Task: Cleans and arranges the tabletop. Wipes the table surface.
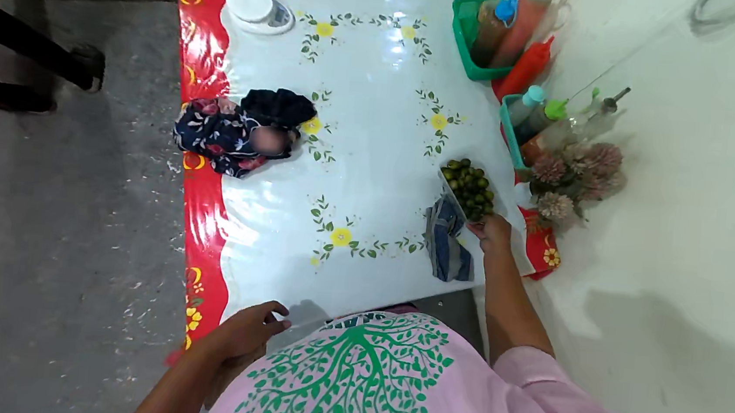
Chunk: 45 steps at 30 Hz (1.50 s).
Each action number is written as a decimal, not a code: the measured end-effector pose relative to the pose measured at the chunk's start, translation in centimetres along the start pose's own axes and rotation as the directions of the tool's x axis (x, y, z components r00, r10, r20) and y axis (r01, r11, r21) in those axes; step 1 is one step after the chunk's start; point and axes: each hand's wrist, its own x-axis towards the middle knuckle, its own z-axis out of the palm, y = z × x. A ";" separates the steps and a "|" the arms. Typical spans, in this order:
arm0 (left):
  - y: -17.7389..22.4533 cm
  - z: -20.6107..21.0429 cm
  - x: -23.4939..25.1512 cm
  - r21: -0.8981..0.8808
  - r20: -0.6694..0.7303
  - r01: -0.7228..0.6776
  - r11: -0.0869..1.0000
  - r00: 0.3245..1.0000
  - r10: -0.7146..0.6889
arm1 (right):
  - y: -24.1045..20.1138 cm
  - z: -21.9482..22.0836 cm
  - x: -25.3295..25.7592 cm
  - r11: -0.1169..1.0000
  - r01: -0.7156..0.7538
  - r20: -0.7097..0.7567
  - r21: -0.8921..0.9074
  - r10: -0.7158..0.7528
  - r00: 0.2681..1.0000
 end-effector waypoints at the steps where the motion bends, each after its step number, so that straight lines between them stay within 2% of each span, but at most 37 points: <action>1: 0.5 -0.1 0.6 0.001 0.006 0.014 1.000 1.000 -0.014 | -1.2 2.0 1.2 1.000 0.018 0.031 0.001 -0.018 0.999; 5: 2.7 -1.3 2.1 -0.044 -0.042 0.125 0.991 0.991 -0.126 | -7.3 11.0 6.8 0.995 0.082 0.105 0.056 -0.087 0.991; 10: 3.9 -3.2 2.7 -0.155 -0.174 0.210 0.965 0.956 -0.236 | -13.0 20.7 14.3 0.990 0.138 0.111 0.033 -0.141 0.984; 13: 4.5 -3.7 2.4 -0.204 -0.176 0.265 0.943 0.937 -0.301 | -14.2 24.4 16.5 0.990 0.128 0.084 0.053 -0.132 0.988; 15: 4.8 -3.9 2.5 -0.240 -0.195 0.265 0.934 0.929 -0.314 | -14.6 25.0 17.4 0.985 0.147 0.100 0.088 -0.156 0.983; 16: 4.8 -4.2 2.6 -0.251 -0.207 0.267 0.930 0.924 -0.321 | -14.5 24.6 17.3 0.979 0.194 0.134 0.069 -0.202 0.970; 18: 4.6 -5.1 3.2 -0.250 -0.257 0.260 0.933 0.911 -0.323 | -13.8 22.0 16.3 0.927 0.367 0.246 -0.082 -0.338 0.908; 19: 4.3 -5.8 3.5 -0.238 -0.296 0.247 0.939 0.903 -0.312 | -13.0 20.0 15.1 0.848 0.489 0.306 -0.205 -0.419 0.855; 21: 3.9 -7.8 4.1 -0.202 -0.405 0.209 0.957 0.872 -0.276 | -10.4 14.5 11.1 0.571 0.676 0.458 -0.466 -0.498 0.736; 23: 4.0 -10.7 4.5 -0.183 -0.519 0.190 0.965 0.815 -0.258 | -5.7 8.1 6.5 0.275 0.765 0.606 -0.582 -0.482 0.633; 25: 4.0 -14.3 5.2 -0.152 -0.651 0.162 0.975 0.726 -0.222 | -0.2 2.0 2.9 0.049 0.830 0.733 -0.556 -0.443 0.517; 27: 4.5 -18.4 6.1 -0.122 -0.755 0.138 0.983 0.630 -0.182 | 4.0 -2.1 0.2 -0.102 0.854 0.818 -0.510 -0.363 0.446; 29: 5.9 -22.6 6.9 -0.124 -0.805 0.137 0.983 0.566 -0.180 | 7.3 -2.9 -0.6 -0.142 0.849 0.841 -0.509 -0.291 0.456; 30: 6.4 -24.4 7.6 -0.130 -0.811 0.149 0.980 0.554 -0.191 | 8.4 -2.0 -0.5 -0.161 0.839 0.833 -0.520 -0.311 0.457; 32: 7.4 -27.3 9.8 -0.149 -0.792 0.195 0.970 0.564 -0.235 | 8.8 2.7 0.2 -0.185 0.809 0.791 -0.558 -0.412 0.452; 33: 7.9 -28.3 11.1 -0.148 -0.776 0.219 0.964 0.579 -0.251 | 7.9 5.9 0.7 -0.170 0.788 0.766 -0.592 -0.421 0.486; 35: 8.8 -29.4 13.2 -0.128 -0.745 0.272 0.954 0.609 -0.274 | 4.8 12.9 1.9 -0.111 0.728 0.706 -0.676 -0.380 0.598; 36: 9.4 -29.7 14.0 -0.097 -0.732 0.315 0.944 0.620 -0.282 | 3.4 16.4 3.0 -0.085 0.704 0.676 -0.705 -0.379 0.632; 40: 10.4 -30.6 15.2 -0.043 -0.692 0.443 0.895 0.633 -0.347 | -1.8 29.2 9.5 -0.063 0.653 0.563 -0.755 -0.573 0.596; 45: 7.1 -32.8 14.9 0.000 -0.642 0.364 0.931 0.714 -0.279 | -9.7 40.4 15.0 0.061 0.551 0.435 -0.833 -0.544 0.718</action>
